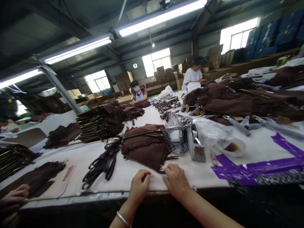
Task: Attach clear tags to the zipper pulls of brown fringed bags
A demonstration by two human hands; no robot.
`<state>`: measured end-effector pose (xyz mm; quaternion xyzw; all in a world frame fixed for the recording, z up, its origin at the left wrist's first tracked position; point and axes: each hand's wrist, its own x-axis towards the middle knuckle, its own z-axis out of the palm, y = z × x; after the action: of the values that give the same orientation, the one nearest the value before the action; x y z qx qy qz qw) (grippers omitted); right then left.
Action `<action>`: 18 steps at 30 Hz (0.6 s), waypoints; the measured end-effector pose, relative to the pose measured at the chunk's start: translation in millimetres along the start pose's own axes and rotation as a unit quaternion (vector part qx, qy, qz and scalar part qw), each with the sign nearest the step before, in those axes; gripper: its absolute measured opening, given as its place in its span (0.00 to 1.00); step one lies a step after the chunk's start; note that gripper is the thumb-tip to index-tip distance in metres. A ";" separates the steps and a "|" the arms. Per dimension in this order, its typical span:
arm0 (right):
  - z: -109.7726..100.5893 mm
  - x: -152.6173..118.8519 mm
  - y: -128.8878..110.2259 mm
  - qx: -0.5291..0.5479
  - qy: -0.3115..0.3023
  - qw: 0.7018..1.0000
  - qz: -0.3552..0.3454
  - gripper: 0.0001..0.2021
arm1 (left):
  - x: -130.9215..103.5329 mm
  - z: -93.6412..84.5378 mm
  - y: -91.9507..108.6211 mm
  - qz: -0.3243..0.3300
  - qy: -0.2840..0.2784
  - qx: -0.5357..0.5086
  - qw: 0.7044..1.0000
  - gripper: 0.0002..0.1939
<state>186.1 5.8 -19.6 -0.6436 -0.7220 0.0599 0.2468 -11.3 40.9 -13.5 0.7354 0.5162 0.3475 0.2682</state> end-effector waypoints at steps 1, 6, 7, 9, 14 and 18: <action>1.9 2.6 -0.6 -0.005 -0.002 1.000 0.000 0.06 | 0.6 -0.3 -0.8 -0.010 0.002 -0.002 1.000 0.10; 18.7 14.5 5.2 -0.007 -0.002 1.000 -0.019 0.06 | 6.8 -3.3 -12.7 -0.054 0.040 -0.013 0.998 0.11; 22.6 15.4 10.0 0.000 0.003 1.000 -0.026 0.07 | 9.9 -6.4 -16.8 -0.064 0.051 -0.017 0.996 0.11; 28.7 16.0 24.7 0.019 0.022 0.999 -0.030 0.09 | 19.1 -17.5 -27.0 -0.077 0.074 -0.013 0.994 0.11; 31.6 20.5 71.4 0.052 0.077 0.995 0.039 0.14 | 57.5 -66.2 -63.2 -0.083 0.153 0.032 0.984 0.12; 32.6 24.8 88.9 0.087 0.095 0.991 0.036 0.14 | 91.1 -94.5 -89.5 -0.095 0.199 0.054 0.974 0.12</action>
<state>250.7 51.7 -76.9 -0.6481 -0.6635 0.0705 0.3671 -116.4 159.4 -1.5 0.6128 0.6443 0.4317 0.1519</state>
